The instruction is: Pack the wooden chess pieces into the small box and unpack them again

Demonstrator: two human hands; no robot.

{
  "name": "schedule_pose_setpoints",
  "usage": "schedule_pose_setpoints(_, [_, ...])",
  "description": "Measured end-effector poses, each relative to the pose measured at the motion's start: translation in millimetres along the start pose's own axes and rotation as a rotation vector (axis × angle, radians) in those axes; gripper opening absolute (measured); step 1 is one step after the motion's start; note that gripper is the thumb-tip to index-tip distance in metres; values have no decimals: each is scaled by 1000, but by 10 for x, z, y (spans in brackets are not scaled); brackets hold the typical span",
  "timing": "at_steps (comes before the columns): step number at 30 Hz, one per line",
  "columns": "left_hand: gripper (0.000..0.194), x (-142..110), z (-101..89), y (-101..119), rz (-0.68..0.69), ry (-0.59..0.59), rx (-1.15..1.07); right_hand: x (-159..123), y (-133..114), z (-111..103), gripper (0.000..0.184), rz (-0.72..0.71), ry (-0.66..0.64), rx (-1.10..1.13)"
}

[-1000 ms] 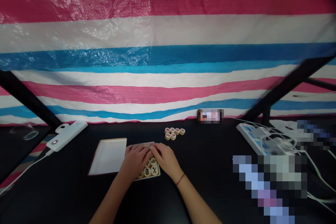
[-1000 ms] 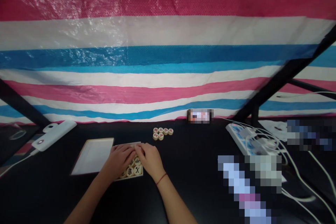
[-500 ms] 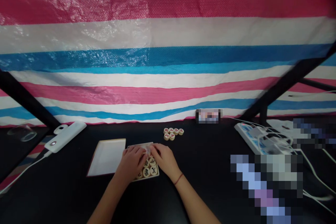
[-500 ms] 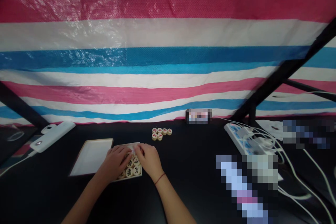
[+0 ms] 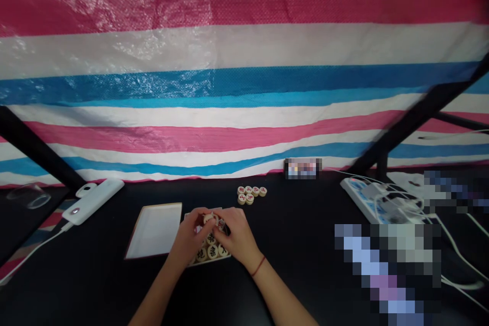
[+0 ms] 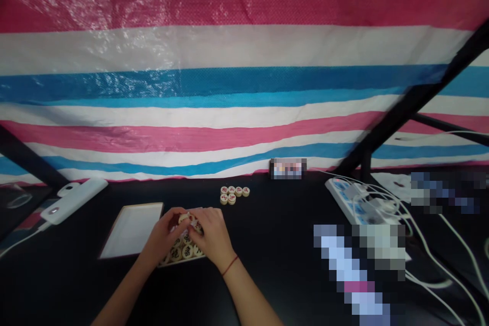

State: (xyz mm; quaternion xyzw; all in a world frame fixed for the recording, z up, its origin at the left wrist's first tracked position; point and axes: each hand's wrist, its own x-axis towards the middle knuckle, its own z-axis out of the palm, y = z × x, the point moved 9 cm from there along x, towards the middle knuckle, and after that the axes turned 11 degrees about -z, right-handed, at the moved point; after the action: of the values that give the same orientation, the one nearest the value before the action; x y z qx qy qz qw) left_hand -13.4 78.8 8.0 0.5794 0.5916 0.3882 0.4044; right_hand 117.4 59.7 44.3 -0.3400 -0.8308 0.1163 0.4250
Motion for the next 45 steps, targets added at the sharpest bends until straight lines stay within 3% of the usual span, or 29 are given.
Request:
schedule_pose_setpoints(3, [25, -1, 36, -14, -42, -43, -82, 6, -8, -20, 24, -17, 46, -18])
schedule_pose_setpoints(7, [31, 22, -12, -107, -89, 3, -114, -24, 168, -211, 22, 45, 186, -87])
schedule_pose_setpoints(12, [37, 75, -93, -262, -108, 79, -147, -298, 792, -716, 28, 346, 405, -218])
schedule_pose_setpoints(15, [38, 86, -141, -267, -91, 116, -148, -512, 1143, -918, 37, 546, 404, -286])
schedule_pose_setpoints(18, [39, 85, -166, -254, -85, 130, -132, -651, 1327, -991, 41, 681, 369, -300])
schedule_pose_setpoints(25, [49, 89, -75, -345, -146, 40, -160, -696, 1385, -924, 30, 757, 248, -311])
schedule_pose_setpoints(31, [39, 79, -72, -320, -131, 41, -189, -779, 1451, -934, 25, 829, 168, -378])
schedule_pose_setpoints(41, [39, 45, -15, -255, -126, -14, 2, -590, 1344, -672, 24, 609, 61, -396])
schedule_pose_setpoints(45, [40, 25, -35, -170, -122, 4, 99, -501, 1213, -755, 27, 541, 165, -336])
